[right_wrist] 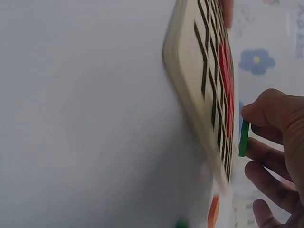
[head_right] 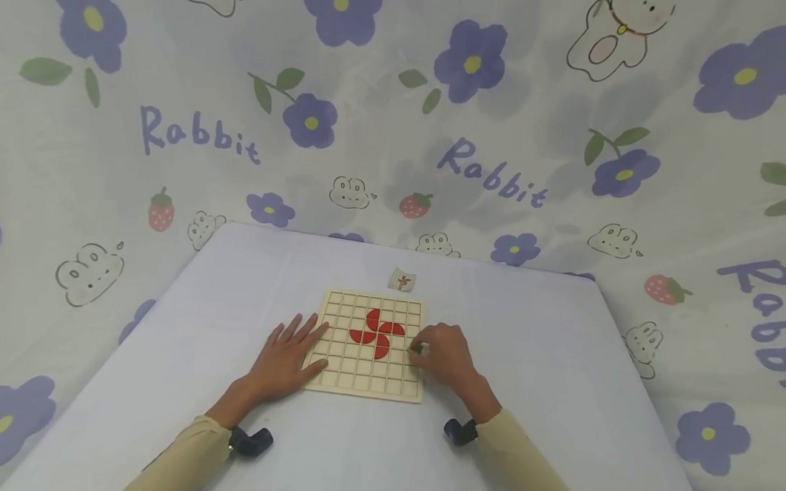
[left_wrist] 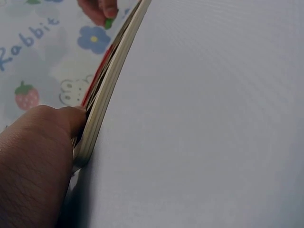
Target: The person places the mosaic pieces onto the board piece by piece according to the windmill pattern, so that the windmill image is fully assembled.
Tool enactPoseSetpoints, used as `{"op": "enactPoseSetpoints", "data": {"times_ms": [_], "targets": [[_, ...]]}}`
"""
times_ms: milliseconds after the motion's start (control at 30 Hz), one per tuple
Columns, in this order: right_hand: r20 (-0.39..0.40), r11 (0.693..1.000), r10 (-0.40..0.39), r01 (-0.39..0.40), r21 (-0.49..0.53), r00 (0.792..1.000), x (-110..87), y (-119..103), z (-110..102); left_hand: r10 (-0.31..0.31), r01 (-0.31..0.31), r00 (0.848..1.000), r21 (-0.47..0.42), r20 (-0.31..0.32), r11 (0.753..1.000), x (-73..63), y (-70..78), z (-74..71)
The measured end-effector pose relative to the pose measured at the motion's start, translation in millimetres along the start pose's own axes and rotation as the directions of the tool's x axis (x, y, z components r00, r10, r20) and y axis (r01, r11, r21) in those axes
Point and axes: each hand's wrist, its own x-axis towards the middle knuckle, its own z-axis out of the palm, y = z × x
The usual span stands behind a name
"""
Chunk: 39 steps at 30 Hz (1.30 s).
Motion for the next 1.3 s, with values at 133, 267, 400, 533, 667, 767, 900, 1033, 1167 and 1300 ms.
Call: {"op": "enactPoseSetpoints", "data": {"times_ms": [133, 267, 400, 533, 667, 767, 900, 1033, 1167, 1300], "targets": [[-0.034, 0.986, -0.154, 0.156, 0.063, 0.988, 17.5, -19.6, 13.9, -0.004, 0.004, 1.000, 0.006, -0.006, 1.000, 0.6, 0.4, -0.5], [-0.053, 0.963, -0.257, 0.261, 0.067, 0.965, 29.7, -32.9, 27.3, -0.012, 0.012, 1.000, 0.001, 0.004, 1.000, 1.0, 0.6, 1.2], [-0.012, 0.960, -0.279, 0.279, 0.030, 0.960, 33.8, -40.0, 38.1, -0.016, 0.017, 1.000, -0.015, 0.026, 1.000, 1.0, 0.8, 3.4], [0.031, 0.956, -0.293, 0.293, 0.011, 0.955, 35.8, -45.3, 41.9, -0.016, 0.016, 1.000, -0.018, 0.015, 1.000, 0.5, 0.3, 4.1], [0.071, 0.941, -0.337, 0.336, 0.030, 0.939, 36.6, -48.4, 41.1, -0.013, 0.013, 1.000, -0.008, -0.006, 1.000, -0.4, -0.5, 3.6], [0.097, 0.928, -0.373, 0.370, 0.047, 0.923, 35.5, -49.6, 39.7, -0.010, 0.010, 1.000, -0.009, -0.007, 1.000, -0.1, -0.7, 3.4], [0.118, 0.929, -0.371, 0.367, 0.048, 0.921, 34.6, -51.3, 38.9, -0.008, 0.008, 1.000, -0.011, -0.007, 1.000, 0.7, 0.6, 1.5], [0.123, 0.949, -0.314, 0.306, 0.078, 0.941, 35.7, -54.7, 39.4, -0.012, 0.012, 1.000, -0.008, -0.001, 1.000, 0.2, 0.7, 0.4], [0.101, 0.948, -0.316, 0.312, 0.057, 0.943, 34.8, -57.0, 40.5, -0.011, 0.011, 1.000, -0.009, 0.002, 1.000, -0.2, 0.3, 1.5], [0.107, 0.948, -0.313, 0.318, -0.031, 0.944, 32.6, -59.1, 40.3, -0.012, 0.012, 1.000, -0.003, 0.009, 1.000, 0.8, 0.4, 3.5]]}}
